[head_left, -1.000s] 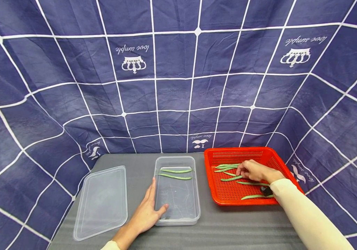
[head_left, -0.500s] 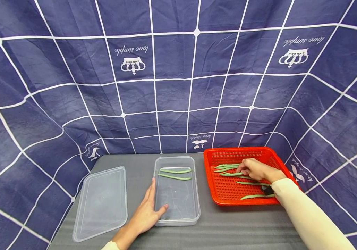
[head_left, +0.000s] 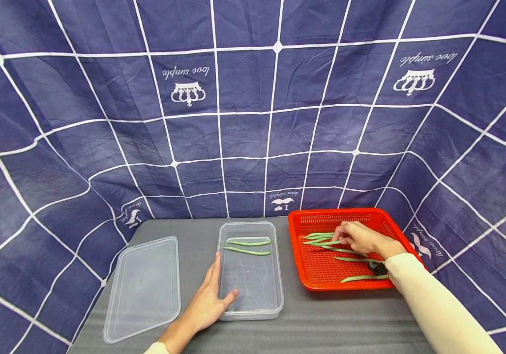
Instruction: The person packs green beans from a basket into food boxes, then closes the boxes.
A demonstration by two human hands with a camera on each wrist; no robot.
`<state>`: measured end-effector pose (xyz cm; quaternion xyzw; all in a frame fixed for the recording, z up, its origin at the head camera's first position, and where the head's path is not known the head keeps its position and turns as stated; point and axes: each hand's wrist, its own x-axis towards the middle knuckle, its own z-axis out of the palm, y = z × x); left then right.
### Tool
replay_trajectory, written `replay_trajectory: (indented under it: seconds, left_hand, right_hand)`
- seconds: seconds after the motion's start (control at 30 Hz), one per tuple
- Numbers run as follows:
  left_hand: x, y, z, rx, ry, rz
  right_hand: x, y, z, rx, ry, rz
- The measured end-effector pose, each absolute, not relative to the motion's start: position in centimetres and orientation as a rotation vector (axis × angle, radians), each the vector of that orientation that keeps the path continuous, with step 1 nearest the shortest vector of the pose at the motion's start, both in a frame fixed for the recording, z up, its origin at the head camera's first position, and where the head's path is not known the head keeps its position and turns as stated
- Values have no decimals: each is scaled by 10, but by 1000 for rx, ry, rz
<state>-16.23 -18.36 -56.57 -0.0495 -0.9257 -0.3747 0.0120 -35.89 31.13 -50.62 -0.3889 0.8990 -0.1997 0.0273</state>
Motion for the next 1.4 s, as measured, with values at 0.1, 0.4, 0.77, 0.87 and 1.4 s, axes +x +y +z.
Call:
replay_trajectory:
  seconds: [0.1,0.4,0.77,0.87,1.4]
  left_hand:
    - [-162,-184,-565,-155,-2886,-1172]
    - [-162,-183,-566,-151,-2887,-1161]
    - [-162,-184,-566,-166,-2889,-1155]
    - [-162,-184,-566,-165,-2887,-1157]
    - [-163,-185,-570,-169,-2878,-1158]
  right_hand:
    - [-358,310,-504,-1201,2781,-647]
    - [-354,304,-495,-1184,2810,-673]
    - [-350,293,-485,-1159,2805,-698]
    - [-350,290,-484,-1173,2798,-709]
    - [-342,266,-474,-1254,2823,-718]
